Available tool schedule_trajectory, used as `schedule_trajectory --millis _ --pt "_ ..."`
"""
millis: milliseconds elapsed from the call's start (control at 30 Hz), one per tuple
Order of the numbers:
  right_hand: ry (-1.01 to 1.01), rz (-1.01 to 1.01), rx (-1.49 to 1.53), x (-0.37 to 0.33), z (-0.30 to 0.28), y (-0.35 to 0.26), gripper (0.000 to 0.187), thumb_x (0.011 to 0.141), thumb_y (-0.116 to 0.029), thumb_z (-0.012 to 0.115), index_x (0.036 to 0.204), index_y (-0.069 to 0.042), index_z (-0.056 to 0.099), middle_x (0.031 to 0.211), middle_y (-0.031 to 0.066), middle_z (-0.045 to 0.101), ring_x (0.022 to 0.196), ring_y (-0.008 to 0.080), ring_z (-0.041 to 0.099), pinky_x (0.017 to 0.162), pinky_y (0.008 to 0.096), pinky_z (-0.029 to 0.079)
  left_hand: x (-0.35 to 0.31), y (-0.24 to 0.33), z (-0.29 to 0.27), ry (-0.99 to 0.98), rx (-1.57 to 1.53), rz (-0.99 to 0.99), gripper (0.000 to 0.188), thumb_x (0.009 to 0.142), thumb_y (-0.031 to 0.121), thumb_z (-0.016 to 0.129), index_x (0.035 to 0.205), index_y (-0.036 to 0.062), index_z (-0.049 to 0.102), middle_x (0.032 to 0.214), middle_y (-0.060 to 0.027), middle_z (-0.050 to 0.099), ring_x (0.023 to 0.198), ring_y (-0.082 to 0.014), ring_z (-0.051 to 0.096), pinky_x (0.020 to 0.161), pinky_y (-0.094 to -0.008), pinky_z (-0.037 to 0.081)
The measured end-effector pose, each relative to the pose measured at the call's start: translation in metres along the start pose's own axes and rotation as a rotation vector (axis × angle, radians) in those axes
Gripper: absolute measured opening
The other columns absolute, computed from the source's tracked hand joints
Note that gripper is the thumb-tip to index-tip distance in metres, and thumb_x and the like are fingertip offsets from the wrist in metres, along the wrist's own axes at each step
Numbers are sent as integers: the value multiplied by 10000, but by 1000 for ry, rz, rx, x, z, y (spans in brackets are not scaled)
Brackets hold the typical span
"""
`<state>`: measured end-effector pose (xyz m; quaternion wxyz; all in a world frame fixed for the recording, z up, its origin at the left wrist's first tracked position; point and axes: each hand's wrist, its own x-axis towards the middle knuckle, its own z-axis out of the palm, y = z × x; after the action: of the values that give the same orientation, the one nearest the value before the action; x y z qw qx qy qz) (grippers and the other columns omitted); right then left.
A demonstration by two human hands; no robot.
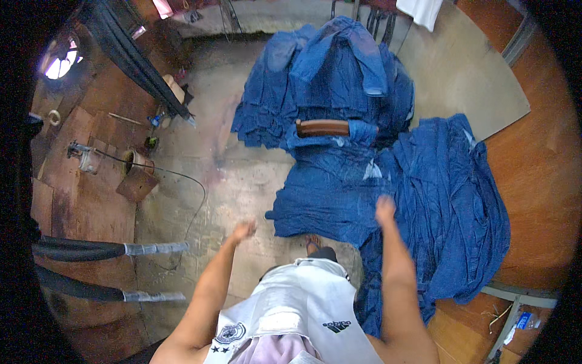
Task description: The person repeatedly picks up blue jeans from a pile, places them on a mannequin, and sprays them with a handheld spray gun. After spraying, the jeans are removed and returned to the pile. The process is repeated multiple times.
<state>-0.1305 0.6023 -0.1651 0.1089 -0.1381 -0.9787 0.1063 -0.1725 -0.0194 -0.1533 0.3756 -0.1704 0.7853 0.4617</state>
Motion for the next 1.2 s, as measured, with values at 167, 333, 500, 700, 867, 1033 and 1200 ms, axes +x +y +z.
schedule_trajectory --millis 167,333,500,700,867,1033,1200 --pt "-1610 -242 -195 -347 26 -19 401 896 -319 624 1159 -31 716 1181 240 694 1128 373 664 943 500 534 -231 -257 43 -6 305 -581 428 997 423 549 948 22 690 966 -186 730 936 -305 686 804 -481 518" --pt "-1288 319 136 -341 51 -44 344 965 -214 517 1153 -2 711 1150 246 707 1049 397 684 897 507 549 -362 -282 70 -36 16 -918 485 1013 465 533 1054 6 683 994 -164 735 927 -261 676 808 -428 523" --pt "-745 -180 -2 -148 131 -49 352 1000 -337 501 931 -42 679 946 197 715 865 380 678 726 546 529 -307 -223 82 116 -151 -735 557 1028 507 517 1160 -11 675 1022 -142 739 918 -218 666 812 -376 527" --pt "-611 738 769 21 138 -104 352 944 -164 645 1289 -94 627 908 133 712 811 285 692 731 413 569 -186 -16 59 225 -262 20 499 1053 412 567 1283 -27 628 1165 -154 726 1060 -218 673 952 -350 516" --pt "-751 378 391 42 135 -137 669 903 -229 710 1513 -243 436 1179 213 688 1209 431 608 1043 518 479 -176 51 62 162 -310 -16 446 1059 347 572 1314 -18 607 1168 -143 723 1077 -200 666 959 -344 507" --pt "-996 198 187 50 130 -148 467 926 -355 700 1349 -189 590 1258 191 679 1205 411 625 1021 515 504 -187 -101 76 29 -106 -169 363 1043 306 595 1217 -1 679 1018 -99 744 869 -181 662 805 -342 527" --pt "-938 -22 124 32 97 -160 292 907 -316 595 1057 -113 742 1095 201 724 1038 400 693 916 505 554 -221 -181 71 -51 314 -471 303 981 280 643 1001 -16 703 893 -148 729 829 -261 669 804 -391 531"
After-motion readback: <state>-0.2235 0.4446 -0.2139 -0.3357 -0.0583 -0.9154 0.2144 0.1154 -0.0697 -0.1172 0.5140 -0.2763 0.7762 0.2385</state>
